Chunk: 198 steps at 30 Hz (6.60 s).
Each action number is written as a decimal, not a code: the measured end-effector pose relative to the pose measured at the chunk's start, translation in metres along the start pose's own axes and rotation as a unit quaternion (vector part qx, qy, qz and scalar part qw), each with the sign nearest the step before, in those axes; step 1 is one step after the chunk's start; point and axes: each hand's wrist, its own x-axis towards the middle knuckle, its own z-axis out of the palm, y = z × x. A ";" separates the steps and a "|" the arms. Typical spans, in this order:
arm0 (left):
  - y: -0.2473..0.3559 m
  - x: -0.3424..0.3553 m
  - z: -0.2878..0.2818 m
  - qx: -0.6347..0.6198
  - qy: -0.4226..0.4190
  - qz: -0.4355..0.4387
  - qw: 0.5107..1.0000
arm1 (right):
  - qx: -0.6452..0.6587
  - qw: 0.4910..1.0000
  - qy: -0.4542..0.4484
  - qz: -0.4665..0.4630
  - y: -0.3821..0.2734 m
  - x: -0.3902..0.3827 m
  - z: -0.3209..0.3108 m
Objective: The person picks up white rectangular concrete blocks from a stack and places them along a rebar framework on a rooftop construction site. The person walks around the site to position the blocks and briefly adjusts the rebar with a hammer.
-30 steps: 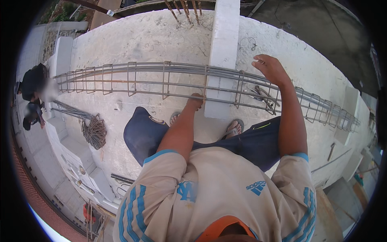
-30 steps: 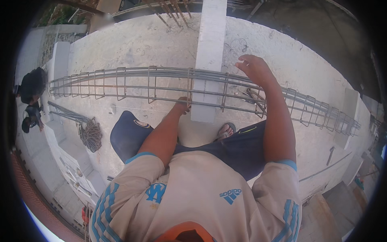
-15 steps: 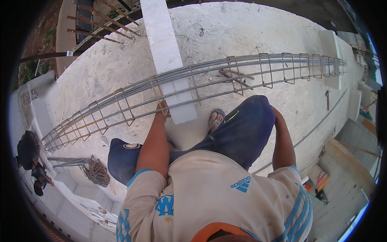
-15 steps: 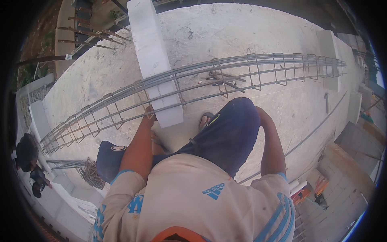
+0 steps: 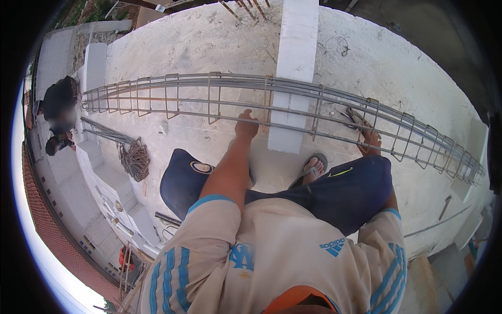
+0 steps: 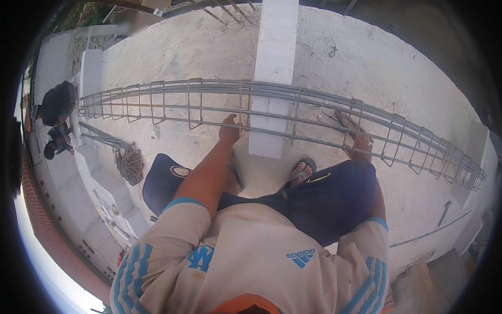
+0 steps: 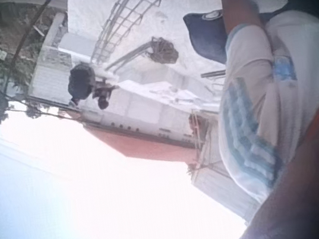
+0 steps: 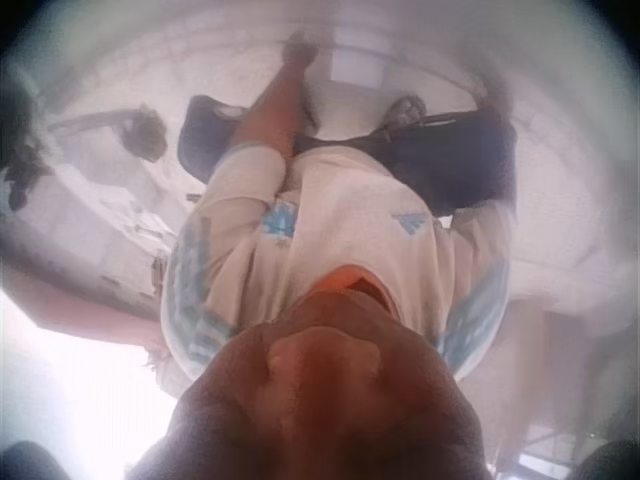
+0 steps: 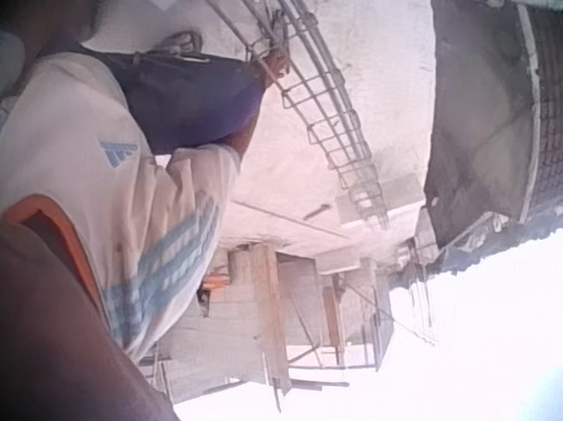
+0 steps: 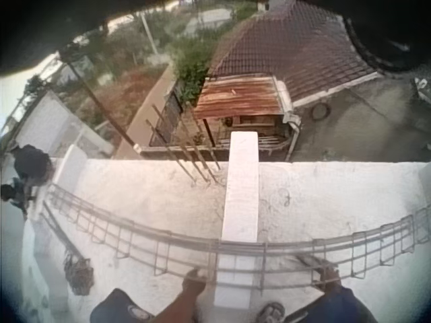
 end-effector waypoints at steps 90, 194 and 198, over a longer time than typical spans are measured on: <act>-0.433 -0.614 -0.322 -0.021 0.068 -0.241 0.968 | 0.239 0.943 -0.227 0.041 -0.412 -0.402 -0.417; -0.607 -0.791 -0.366 -0.621 0.198 -0.575 0.495 | 0.049 0.917 -0.336 -0.209 -1.066 -0.414 -0.409; -0.661 -0.796 -0.415 -0.645 0.243 -0.623 0.369 | 0.016 0.927 -0.338 -0.162 -0.977 -0.415 -0.392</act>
